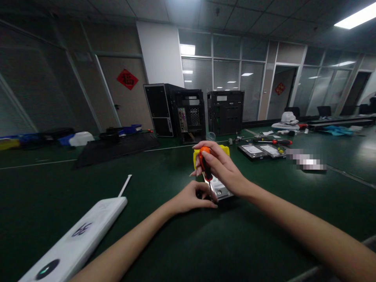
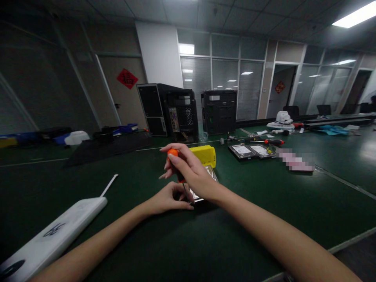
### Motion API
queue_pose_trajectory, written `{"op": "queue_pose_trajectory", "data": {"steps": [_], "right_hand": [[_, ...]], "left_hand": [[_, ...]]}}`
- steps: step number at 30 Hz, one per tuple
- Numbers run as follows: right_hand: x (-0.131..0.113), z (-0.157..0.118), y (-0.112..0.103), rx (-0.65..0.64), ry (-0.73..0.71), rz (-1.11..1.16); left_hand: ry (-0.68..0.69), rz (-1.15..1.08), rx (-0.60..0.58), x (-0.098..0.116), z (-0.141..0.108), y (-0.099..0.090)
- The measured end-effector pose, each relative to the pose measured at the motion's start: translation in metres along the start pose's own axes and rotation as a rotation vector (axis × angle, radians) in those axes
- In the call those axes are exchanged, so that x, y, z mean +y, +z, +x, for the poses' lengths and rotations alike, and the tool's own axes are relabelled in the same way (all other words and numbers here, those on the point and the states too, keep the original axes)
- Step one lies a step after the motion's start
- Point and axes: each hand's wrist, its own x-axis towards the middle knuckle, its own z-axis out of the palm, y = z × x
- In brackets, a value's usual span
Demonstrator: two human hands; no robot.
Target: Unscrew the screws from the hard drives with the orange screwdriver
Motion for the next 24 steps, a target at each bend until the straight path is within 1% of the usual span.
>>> {"op": "queue_pose_trajectory", "data": {"steps": [3,10,16,19,24], "right_hand": [[0.0018,-0.0003,-0.0029,0.030,-0.012,-0.015],[0.0009,-0.0012,-0.0027,0.004,-0.020,-0.024],[0.0018,-0.0032,-0.0032,0.093,0.014,-0.118],[0.0041,-0.0030,-0.0029,0.106,0.010,-0.059],[0.0065,-0.0020,-0.0050,0.079,-0.005,0.018]], "left_hand": [[-0.010,0.014,-0.002,0.0003,-0.0002,-0.0003],[0.003,0.010,-0.004,-0.0007,0.0004,0.0000],[0.016,0.002,-0.008,-0.0012,0.0007,0.0001],[0.012,-0.006,-0.008,-0.0005,0.0005,0.0002],[0.015,-0.015,-0.002,-0.0002,-0.0002,0.0002]]}}
